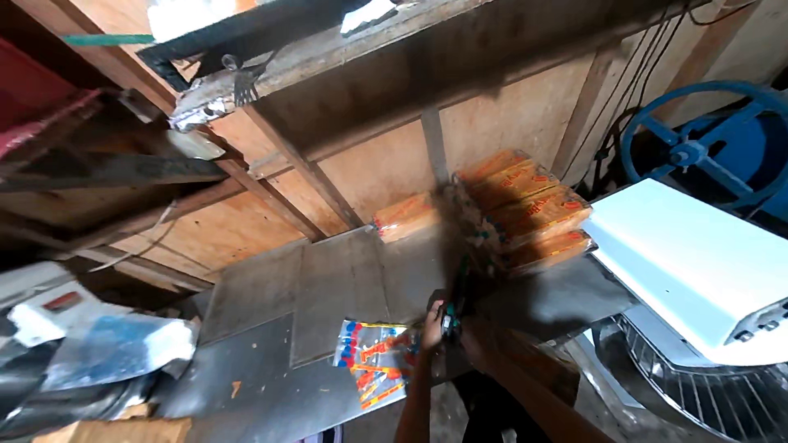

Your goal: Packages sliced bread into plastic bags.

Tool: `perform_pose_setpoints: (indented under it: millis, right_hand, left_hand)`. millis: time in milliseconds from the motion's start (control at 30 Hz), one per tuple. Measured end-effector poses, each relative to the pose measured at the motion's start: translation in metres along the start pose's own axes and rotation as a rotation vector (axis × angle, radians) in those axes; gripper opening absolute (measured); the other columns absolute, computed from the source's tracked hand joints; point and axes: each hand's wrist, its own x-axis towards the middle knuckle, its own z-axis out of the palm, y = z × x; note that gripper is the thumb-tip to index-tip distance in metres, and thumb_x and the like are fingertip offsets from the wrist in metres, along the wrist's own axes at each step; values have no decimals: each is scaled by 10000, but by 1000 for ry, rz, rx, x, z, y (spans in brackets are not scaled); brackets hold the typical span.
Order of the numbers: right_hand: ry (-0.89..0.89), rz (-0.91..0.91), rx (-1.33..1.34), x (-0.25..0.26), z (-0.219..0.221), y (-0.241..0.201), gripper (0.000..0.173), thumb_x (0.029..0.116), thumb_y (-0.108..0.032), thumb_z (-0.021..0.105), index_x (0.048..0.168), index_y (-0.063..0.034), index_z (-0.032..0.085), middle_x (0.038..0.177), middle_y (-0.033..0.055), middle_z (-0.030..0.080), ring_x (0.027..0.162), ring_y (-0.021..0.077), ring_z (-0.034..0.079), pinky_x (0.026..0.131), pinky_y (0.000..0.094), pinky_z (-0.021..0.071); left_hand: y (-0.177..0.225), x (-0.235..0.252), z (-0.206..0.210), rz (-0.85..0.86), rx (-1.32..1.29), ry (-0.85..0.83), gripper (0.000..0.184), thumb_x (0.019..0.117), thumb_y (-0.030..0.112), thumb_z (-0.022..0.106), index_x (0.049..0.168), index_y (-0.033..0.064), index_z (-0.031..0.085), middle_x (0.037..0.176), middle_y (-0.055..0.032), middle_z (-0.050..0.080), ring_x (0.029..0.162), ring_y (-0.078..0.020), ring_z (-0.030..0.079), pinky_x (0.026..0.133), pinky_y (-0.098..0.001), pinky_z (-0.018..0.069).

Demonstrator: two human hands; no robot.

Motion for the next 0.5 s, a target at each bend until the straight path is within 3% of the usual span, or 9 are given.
perform_pose_setpoints:
  millis: [100, 167, 200, 267, 300, 367, 400, 467, 500]
  right_hand:
    - [9, 62, 77, 5, -5, -2, 361, 1003, -236, 602, 1270, 0, 663, 1306, 239, 632, 1257, 405, 573, 1060, 576, 441]
    - [2, 81, 89, 5, -10, -2, 331, 995, -218, 613, 1247, -14, 680, 1294, 221, 644, 1252, 388, 581, 1066, 557, 444]
    - [-5, 81, 88, 4, -13, -2, 328, 995, -211, 614, 1250, -16, 680, 1307, 220, 637, 1266, 388, 570, 1075, 553, 436]
    - [-9, 72, 82, 0, -19, 0, 337, 999, -217, 610, 1268, -25, 674, 1326, 218, 626, 1282, 385, 559, 1085, 554, 427]
    - [-2, 77, 82, -3, -21, 3, 341, 1000, -228, 608, 1274, -36, 675, 1321, 212, 631, 1269, 380, 571, 1075, 555, 436]
    - [30, 79, 88, -11, -28, 9, 331, 995, -235, 612, 1254, -41, 682, 1265, 211, 659, 1205, 378, 614, 1035, 560, 468]
    - [25, 88, 99, -15, -32, 11, 326, 993, -229, 616, 1250, -41, 684, 1257, 213, 663, 1198, 378, 619, 1031, 562, 470]
    - [12, 89, 134, -18, -34, 15, 322, 992, -214, 614, 1258, -45, 682, 1256, 209, 664, 1198, 376, 618, 1034, 565, 468]
    - [30, 63, 164, -16, -30, 19, 313, 981, -194, 619, 1240, -34, 690, 1234, 213, 671, 1182, 380, 622, 1023, 572, 469]
  left_hand:
    - [5, -1, -3, -84, 3, -38, 413, 1115, 139, 325, 1443, -86, 438, 1322, -257, 581, 1154, -236, 605, 1022, -392, 492]
    - [11, -3, -6, -152, 25, -31, 448, 1123, 202, 326, 1472, -58, 429, 1385, -259, 555, 1228, -277, 582, 1069, -435, 461]
    - [14, -4, -6, -190, 24, 15, 461, 1124, 251, 344, 1473, -35, 439, 1336, -229, 584, 1154, -252, 600, 1012, -416, 484]
    - [17, -8, -7, -183, -6, 169, 428, 1123, 276, 354, 1402, -20, 489, 1085, -119, 613, 874, -139, 575, 785, -308, 495]
    - [20, -12, -10, -132, -37, 243, 409, 1117, 240, 358, 1389, -38, 485, 1070, -121, 613, 862, -128, 576, 770, -294, 499]
    - [35, -27, -14, -25, -84, 338, 387, 1106, 162, 370, 1396, -78, 454, 1167, -188, 604, 960, -160, 596, 853, -324, 515]
    - [45, -35, -13, 17, -59, 351, 369, 1098, 145, 380, 1379, -81, 457, 1135, -173, 597, 929, -141, 589, 825, -304, 510]
    - [68, -53, -1, 40, 71, 308, 384, 1065, 160, 480, 1384, -53, 464, 1092, -152, 602, 873, -148, 601, 757, -313, 519]
    - [78, -60, 11, 30, 164, 270, 474, 1025, 186, 574, 1427, -30, 446, 1179, -190, 601, 964, -210, 628, 817, -367, 542]
